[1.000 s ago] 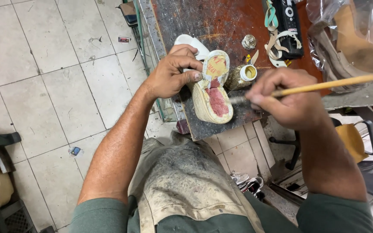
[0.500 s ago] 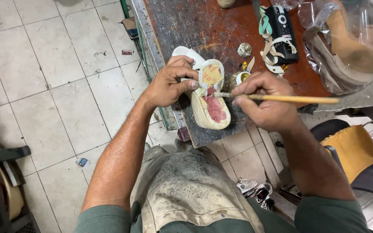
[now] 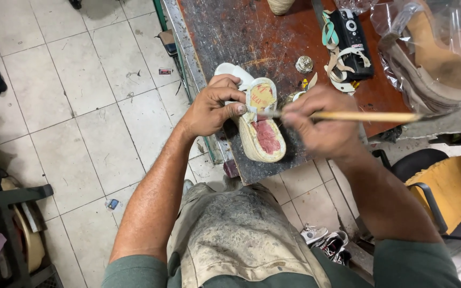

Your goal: The person applies yellow glue to the sole and inner lining of a white slip-on shoe using a brush. They repeatedly dip the brush into a small container of glue and spread it evenly across the shoe's interior surfaces.

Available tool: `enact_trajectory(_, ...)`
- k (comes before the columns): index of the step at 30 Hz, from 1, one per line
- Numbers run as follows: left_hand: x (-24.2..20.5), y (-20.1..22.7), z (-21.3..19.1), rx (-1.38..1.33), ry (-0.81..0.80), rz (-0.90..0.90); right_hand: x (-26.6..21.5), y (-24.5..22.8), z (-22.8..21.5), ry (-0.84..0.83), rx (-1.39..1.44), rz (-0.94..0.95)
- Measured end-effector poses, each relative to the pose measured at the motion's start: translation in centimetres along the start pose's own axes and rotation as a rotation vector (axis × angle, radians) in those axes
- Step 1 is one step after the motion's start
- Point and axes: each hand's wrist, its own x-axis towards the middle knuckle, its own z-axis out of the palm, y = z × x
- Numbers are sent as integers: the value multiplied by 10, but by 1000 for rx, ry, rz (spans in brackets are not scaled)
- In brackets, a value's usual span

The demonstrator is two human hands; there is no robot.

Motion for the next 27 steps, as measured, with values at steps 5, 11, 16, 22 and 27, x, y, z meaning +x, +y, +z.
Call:
enact_trajectory(5,1,3,-2,-2,-8,0,17,-18,13,0,-91,19)
enact_trajectory(11,-2,-6,4,-56,16,-12,13,-11,13,-78,-77,11)
enact_trajectory(16,-1,-10,3,-31,-14,-50,16,-1,12,60,-174,-50)
enact_trajectory(22,0,-8,2,8,-29,-64,34,0,7,47,-212,-54)
enact_trajectory(27,-2,-2,0,26,-46,-76,24,6,15,167,-283,-155)
